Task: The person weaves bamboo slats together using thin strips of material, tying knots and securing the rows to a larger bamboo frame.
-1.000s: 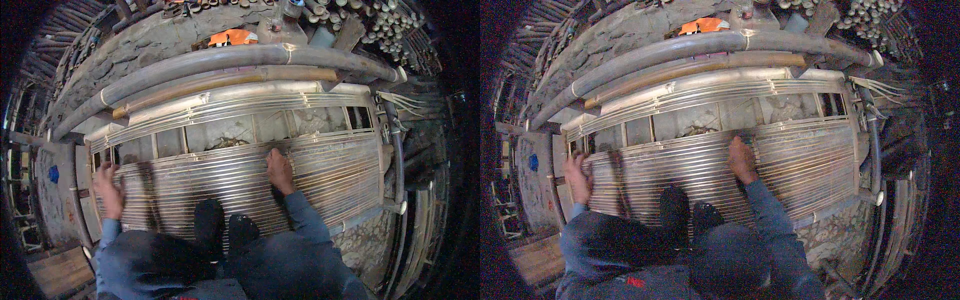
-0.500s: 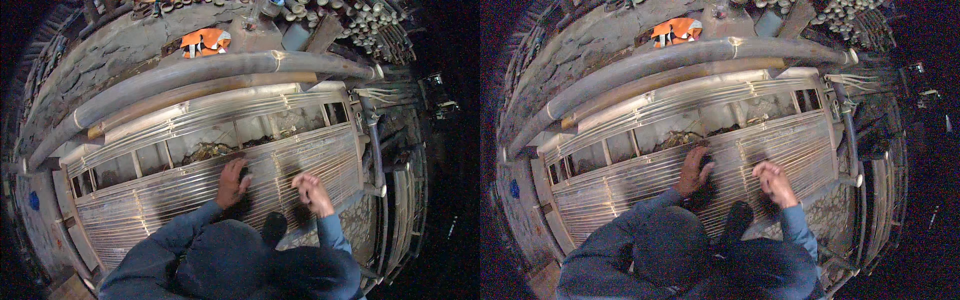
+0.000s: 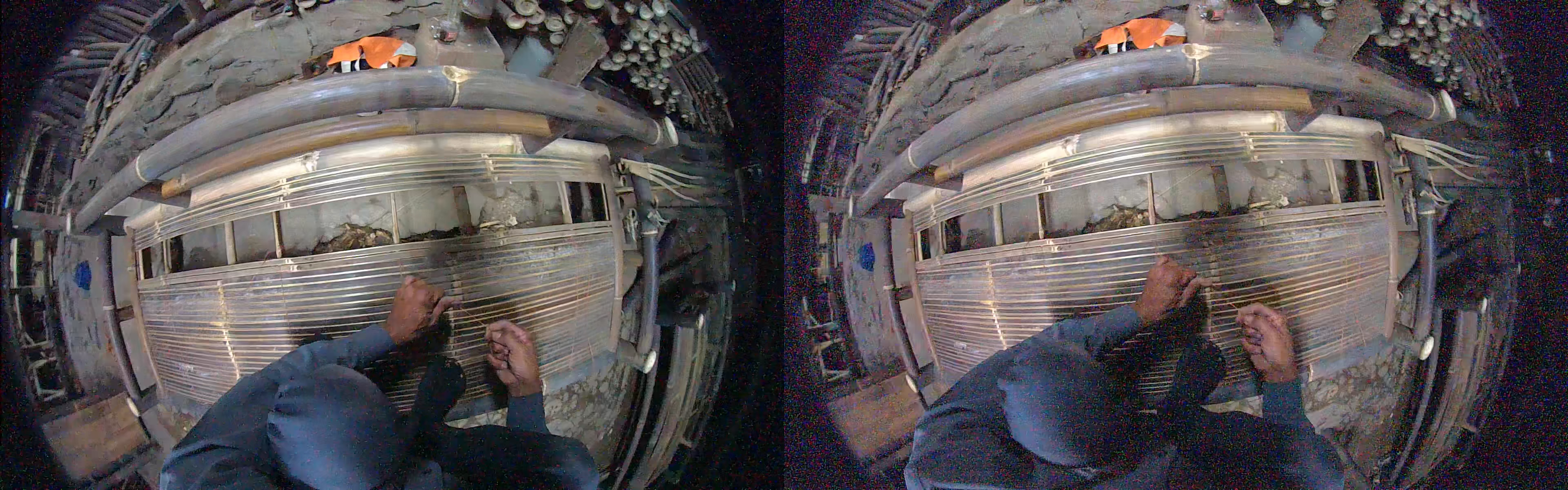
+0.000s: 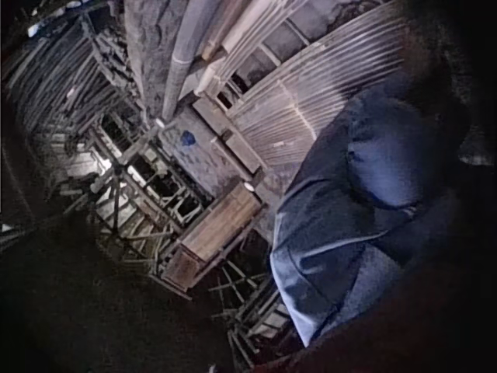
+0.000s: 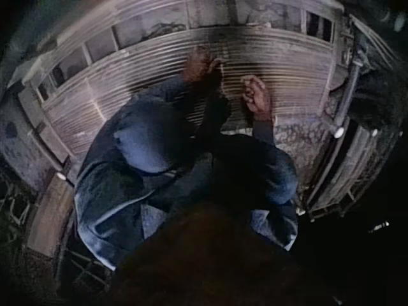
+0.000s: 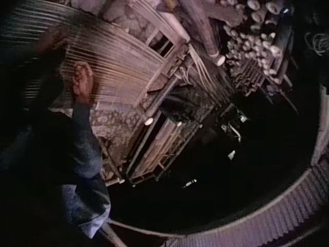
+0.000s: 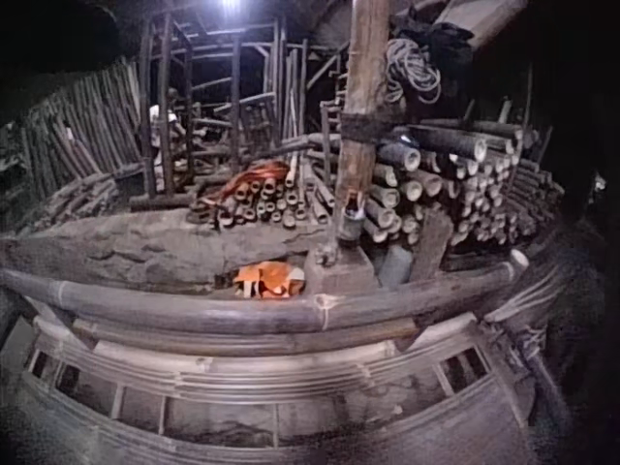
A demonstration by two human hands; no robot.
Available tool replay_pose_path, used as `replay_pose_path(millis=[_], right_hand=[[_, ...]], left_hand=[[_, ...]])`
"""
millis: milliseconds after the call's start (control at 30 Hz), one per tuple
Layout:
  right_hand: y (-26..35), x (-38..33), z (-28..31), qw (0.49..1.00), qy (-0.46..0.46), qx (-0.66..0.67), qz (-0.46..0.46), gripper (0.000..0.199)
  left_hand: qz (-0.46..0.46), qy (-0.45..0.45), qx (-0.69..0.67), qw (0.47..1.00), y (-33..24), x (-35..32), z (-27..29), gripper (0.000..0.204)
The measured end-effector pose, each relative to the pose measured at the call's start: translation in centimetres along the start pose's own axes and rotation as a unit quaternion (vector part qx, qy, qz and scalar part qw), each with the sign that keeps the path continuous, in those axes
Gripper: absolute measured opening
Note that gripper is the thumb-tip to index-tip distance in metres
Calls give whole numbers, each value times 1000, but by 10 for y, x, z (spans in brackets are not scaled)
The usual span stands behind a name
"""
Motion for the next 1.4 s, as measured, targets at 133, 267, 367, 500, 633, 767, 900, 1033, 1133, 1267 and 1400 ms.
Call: replay_pose_path(millis=[133, 267, 367, 500, 633, 767, 900, 1033, 1133, 1267, 1400], right_hand=[[18, -1, 24, 978, 21, -204, 35, 17], [34, -15, 63, 982, -24, -161, 92, 17], [70, -28, 69, 977, 5, -24, 211, 16], [96, -40, 66, 952, 30, 9, 306, 12], [60, -68, 71, 943, 118, -187, 249, 18], [11, -83, 37, 893, 208, -390, 84, 25], [8, -64, 68, 750, -19, -612, 250, 25], [71, -12, 1, 758, -179, -502, 376, 27], [70, 16, -96, 768, -60, -467, 434, 26], [32, 49, -122, 841, -59, -417, 341, 21], [5, 73, -119, 919, -16, -268, 289, 20]], left_hand=[[-89, -161, -79, 980, -18, 7, 70, 28], [173, -77, 93, 977, 82, 11, 129, 41], [149, 77, -12, 986, 124, 8, 108, 37], [-2, -203, 148, 968, 60, 21, 145, 28], [191, -38, -230, 953, 82, -13, 47, 22], [393, -5, -572, 720, 64, -33, -16, 22], [388, -6, -561, 731, 71, -29, -12, 26], [354, -8, -573, 739, 79, -26, -6, 26], [379, -30, -550, 743, 84, -33, 9, 26], [374, -51, -564, 735, 77, -30, 9, 18], [355, -71, -554, 749, 79, -33, 10, 22]])
Point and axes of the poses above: each hand's wrist, its own x-axis towards the middle knuckle, its own z-axis out of the back of the hand, y = z × x, the point moved 9 cm from there along x, towards the middle knuckle
